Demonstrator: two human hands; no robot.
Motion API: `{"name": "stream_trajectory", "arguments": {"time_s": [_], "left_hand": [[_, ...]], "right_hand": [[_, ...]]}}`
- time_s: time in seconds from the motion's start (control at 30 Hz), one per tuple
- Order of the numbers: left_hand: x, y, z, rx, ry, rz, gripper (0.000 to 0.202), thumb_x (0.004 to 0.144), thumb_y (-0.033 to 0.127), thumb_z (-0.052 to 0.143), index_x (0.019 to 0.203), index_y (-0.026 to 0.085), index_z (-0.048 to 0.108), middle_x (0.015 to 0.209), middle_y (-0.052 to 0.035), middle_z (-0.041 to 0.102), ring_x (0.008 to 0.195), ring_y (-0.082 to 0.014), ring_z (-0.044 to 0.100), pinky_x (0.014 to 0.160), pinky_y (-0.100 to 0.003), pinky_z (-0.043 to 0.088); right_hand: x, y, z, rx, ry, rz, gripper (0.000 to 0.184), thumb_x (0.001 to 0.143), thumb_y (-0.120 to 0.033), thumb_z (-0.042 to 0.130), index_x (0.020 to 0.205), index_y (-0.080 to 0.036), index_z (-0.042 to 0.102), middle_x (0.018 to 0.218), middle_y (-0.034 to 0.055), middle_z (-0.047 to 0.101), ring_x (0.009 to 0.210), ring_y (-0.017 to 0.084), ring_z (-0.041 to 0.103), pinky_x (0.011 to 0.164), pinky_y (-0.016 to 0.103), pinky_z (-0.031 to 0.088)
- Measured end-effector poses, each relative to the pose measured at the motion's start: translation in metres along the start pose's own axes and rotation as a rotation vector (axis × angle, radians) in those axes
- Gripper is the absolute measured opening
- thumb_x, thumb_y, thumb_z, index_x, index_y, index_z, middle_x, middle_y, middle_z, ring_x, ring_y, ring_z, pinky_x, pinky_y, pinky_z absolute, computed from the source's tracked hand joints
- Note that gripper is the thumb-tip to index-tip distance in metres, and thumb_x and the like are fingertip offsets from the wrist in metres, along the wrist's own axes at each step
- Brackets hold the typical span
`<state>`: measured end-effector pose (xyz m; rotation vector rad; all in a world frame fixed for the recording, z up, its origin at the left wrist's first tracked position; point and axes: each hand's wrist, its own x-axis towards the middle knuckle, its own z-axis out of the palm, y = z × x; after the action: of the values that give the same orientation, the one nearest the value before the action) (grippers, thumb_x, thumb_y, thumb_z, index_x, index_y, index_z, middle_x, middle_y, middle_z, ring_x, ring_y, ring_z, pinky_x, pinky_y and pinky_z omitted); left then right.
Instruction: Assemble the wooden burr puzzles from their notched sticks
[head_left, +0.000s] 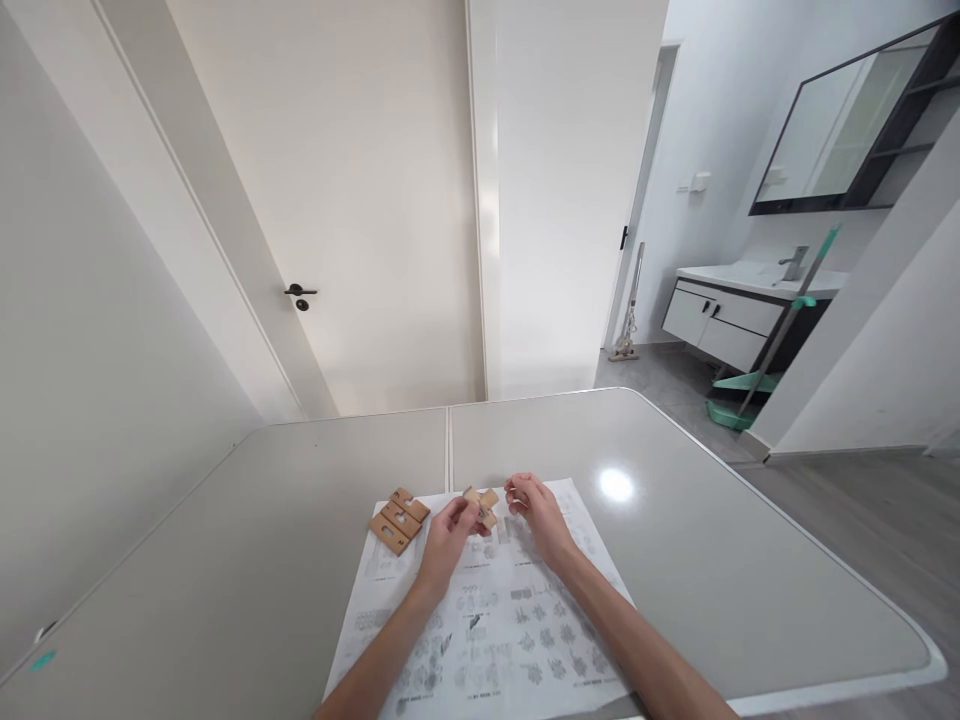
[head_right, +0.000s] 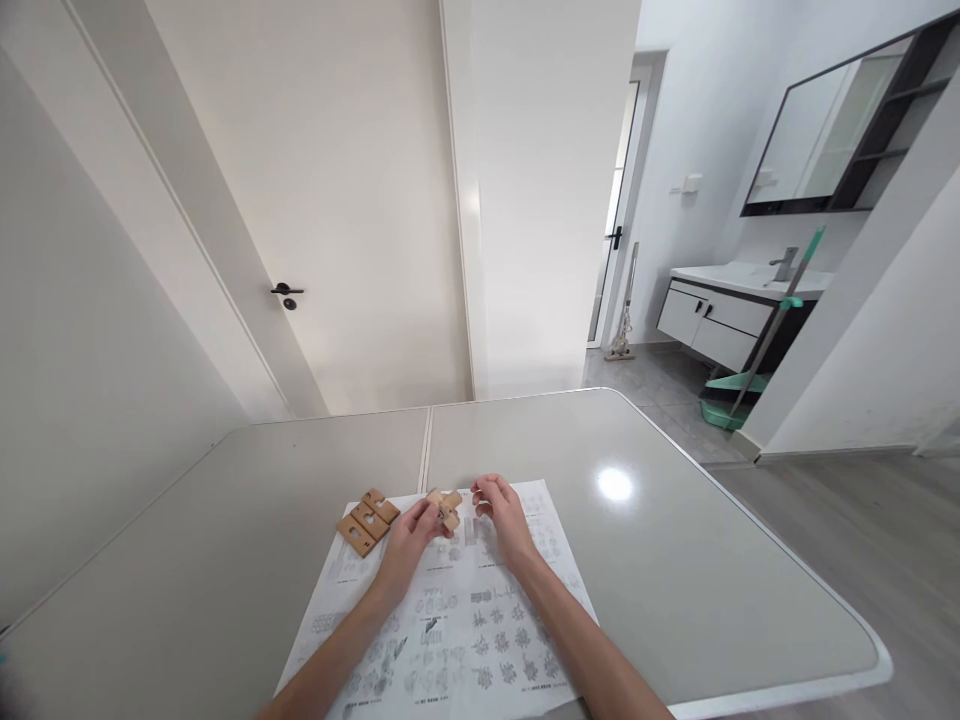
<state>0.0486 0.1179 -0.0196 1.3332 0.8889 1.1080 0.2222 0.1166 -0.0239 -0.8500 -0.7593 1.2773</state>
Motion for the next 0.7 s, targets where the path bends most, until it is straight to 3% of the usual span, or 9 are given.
{"name": "stream_trajectory", "arguments": {"time_s": [0.1,0.23,0.37,0.57,0.7], "left_hand": [[0.002,0.001,-0.003,-0.096,0.014,-0.009,0.037,0.092,0.051,0.064,0.101,0.015,0.070,0.100,-0.0093,0.072,0.082,-0.0184,0.066,0.080,-0.032,0.056],[0.001,-0.001,-0.003,-0.023,0.082,-0.010,0.045,0.081,0.043,0.079,0.116,0.017,0.066,0.113,-0.0101,0.072,0.091,-0.0207,0.070,0.086,-0.033,0.056],[0.000,-0.002,-0.001,0.023,0.100,0.025,0.062,0.073,0.036,0.086,0.127,0.021,0.060,0.124,-0.0107,0.070,0.109,-0.0262,0.069,0.096,-0.037,0.054],[-0.003,0.011,-0.005,0.038,0.011,0.055,0.060,0.089,0.045,0.071,0.142,0.025,0.053,0.133,-0.0100,0.066,0.120,-0.0269,0.063,0.101,-0.037,0.052],[0.000,0.012,-0.011,0.034,-0.055,-0.004,0.060,0.093,0.054,0.063,0.143,0.023,0.055,0.133,-0.0100,0.068,0.122,-0.0282,0.062,0.102,-0.038,0.050]], "right_hand": [[-0.003,0.000,0.003,-0.082,-0.061,0.029,0.031,0.084,-0.049,0.070,0.077,-0.021,0.059,0.071,-0.0012,0.060,0.054,0.011,0.046,0.047,0.024,0.033],[-0.011,-0.006,0.011,-0.306,-0.259,0.071,0.045,0.090,-0.064,0.058,0.076,-0.022,0.052,0.050,-0.0058,0.054,0.037,0.009,0.038,0.041,0.024,0.022],[-0.016,-0.010,0.013,-0.388,-0.374,0.094,0.051,0.088,-0.071,0.056,0.077,-0.022,0.050,0.058,-0.0023,0.064,0.039,0.010,0.049,0.041,0.024,0.026],[-0.015,-0.006,0.010,-0.337,-0.399,0.080,0.049,0.079,-0.066,0.072,0.089,-0.022,0.052,0.081,0.0009,0.072,0.049,0.010,0.054,0.046,0.023,0.031],[-0.014,-0.003,0.010,-0.290,-0.408,0.091,0.049,0.076,-0.061,0.078,0.086,-0.022,0.050,0.079,-0.0018,0.069,0.049,0.008,0.051,0.048,0.023,0.031]]}}
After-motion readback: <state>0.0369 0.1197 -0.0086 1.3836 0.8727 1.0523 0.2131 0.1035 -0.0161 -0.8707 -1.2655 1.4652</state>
